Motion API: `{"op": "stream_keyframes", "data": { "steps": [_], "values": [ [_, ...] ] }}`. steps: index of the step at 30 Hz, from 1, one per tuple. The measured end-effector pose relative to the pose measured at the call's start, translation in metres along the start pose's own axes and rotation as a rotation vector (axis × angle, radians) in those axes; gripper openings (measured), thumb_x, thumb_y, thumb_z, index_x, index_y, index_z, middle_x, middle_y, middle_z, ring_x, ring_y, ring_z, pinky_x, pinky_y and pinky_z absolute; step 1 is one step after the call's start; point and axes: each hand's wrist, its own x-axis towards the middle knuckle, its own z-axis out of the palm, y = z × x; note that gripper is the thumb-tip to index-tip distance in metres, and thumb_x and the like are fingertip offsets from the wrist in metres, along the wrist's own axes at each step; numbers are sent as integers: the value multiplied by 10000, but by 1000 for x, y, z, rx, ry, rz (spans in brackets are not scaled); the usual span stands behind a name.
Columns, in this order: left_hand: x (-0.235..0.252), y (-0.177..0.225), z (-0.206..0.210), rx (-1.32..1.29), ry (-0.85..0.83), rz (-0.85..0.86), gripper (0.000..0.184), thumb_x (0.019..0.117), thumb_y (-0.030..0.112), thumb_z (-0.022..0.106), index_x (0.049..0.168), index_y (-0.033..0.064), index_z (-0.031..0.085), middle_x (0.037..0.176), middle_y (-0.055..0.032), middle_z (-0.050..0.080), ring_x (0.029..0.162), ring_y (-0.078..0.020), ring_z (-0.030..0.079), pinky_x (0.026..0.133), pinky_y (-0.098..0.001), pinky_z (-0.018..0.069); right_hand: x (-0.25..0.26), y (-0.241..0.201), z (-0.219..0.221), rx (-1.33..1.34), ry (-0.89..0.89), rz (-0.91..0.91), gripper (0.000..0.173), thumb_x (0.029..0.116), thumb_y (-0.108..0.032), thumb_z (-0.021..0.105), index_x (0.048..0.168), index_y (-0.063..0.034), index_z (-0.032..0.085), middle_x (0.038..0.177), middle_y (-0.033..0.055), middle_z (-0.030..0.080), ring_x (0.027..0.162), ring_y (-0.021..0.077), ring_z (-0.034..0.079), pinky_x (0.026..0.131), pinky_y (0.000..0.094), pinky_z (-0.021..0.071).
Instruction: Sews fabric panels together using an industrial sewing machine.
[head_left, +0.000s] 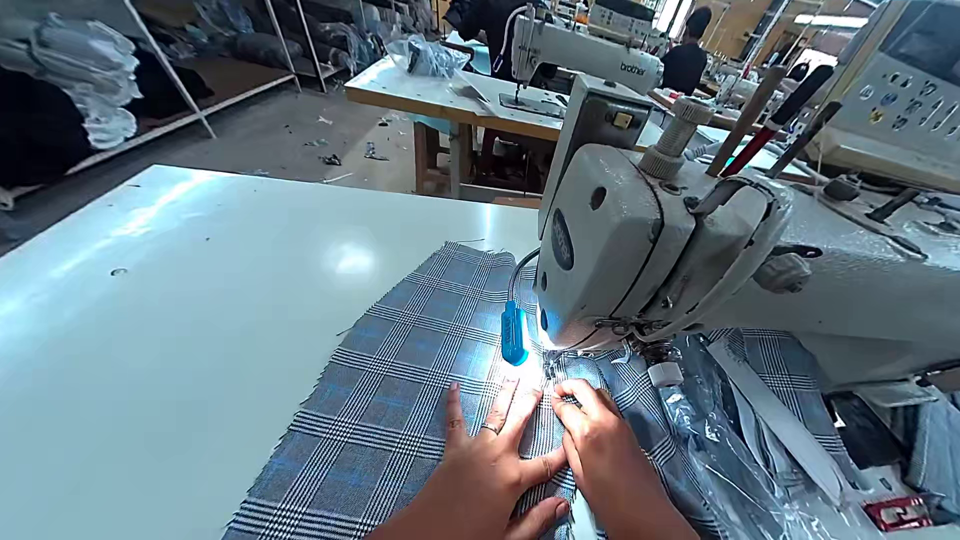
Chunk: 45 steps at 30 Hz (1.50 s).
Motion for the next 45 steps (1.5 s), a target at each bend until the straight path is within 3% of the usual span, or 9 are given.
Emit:
{"op": "stream_keyframes", "data": {
  "steps": [9, 21, 28, 34, 38, 41, 43, 44, 45],
  "values": [
    [2, -17, 12, 71, 131, 91, 506, 1004, 607, 365, 1205, 350, 752, 1499, -223, 526, 1396, -492, 464, 967, -914, 135, 3, 1, 6, 2, 9, 38, 260, 885, 84, 593, 1081, 51, 760, 1136, 186, 709, 1004, 324, 699, 860, 368, 581],
    [7, -38, 5, 120, 79, 174, 512, 1020, 639, 307, 1295, 438, 688, 1530, -168, 512, 1450, -436, 418, 1009, -885, 157, 8, -2, 2, 83, -115, 151, 262, 953, 46, 542, 1131, 65, 734, 1218, 199, 665, 1088, 306, 668, 936, 357, 545],
    [11, -45, 3, 127, 74, 195, 510, 1012, 662, 307, 1308, 467, 674, 1546, -159, 495, 1477, -424, 379, 1022, -879, 150, 9, -2, 4, 48, -80, 139, 251, 942, 62, 566, 1129, 63, 734, 1111, 192, 659, 1025, 298, 665, 883, 359, 557],
    [12, -53, 2, 131, 91, 248, 495, 1019, 644, 324, 1341, 464, 654, 1543, -142, 504, 1475, -404, 392, 1021, -882, 137, 6, 4, 8, 24, 45, 94, 190, 896, 83, 632, 1026, 43, 764, 1039, 179, 684, 967, 324, 677, 808, 396, 578],
    [7, -47, 7, 182, 252, 301, 438, 1034, 539, 413, 1285, 352, 719, 1369, -147, 649, 1337, -384, 565, 1042, -855, 199, 11, 19, -8, 279, 9, 209, 126, 925, 6, 681, 1008, 16, 776, 1009, 178, 707, 989, 320, 683, 897, 453, 549],
    [5, -14, 7, 161, 279, 189, 338, 972, 323, 563, 1163, 151, 781, 1302, -161, 687, 1268, -375, 626, 1082, -751, 326, 15, 29, -18, 392, -81, 294, 142, 916, -54, 737, 1039, 15, 753, 1030, 164, 723, 972, 273, 693, 901, 431, 546],
    [7, 16, 4, 51, 176, 15, 328, 950, 208, 619, 1159, -12, 744, 1326, -222, 661, 1277, -399, 613, 1091, -656, 389, 18, 36, -21, 443, -145, 340, 187, 903, -68, 761, 1070, 11, 732, 1012, 146, 727, 924, 233, 695, 870, 405, 553],
    [9, 27, 2, -14, 95, -74, 371, 973, 215, 607, 1203, -62, 697, 1374, -246, 621, 1324, -404, 572, 1117, -626, 373, 20, 38, -23, 461, -161, 358, 200, 894, -68, 773, 1073, 10, 728, 1003, 139, 726, 904, 217, 692, 857, 391, 553],
    [10, 35, -1, -82, -10, -162, 441, 1013, 254, 577, 1285, -89, 629, 1456, -264, 545, 1401, -408, 490, 1168, -628, 293, 21, 38, -24, 472, -169, 376, 205, 887, -61, 779, 1070, 15, 725, 997, 137, 724, 889, 207, 686, 847, 380, 550]
  ]
}}
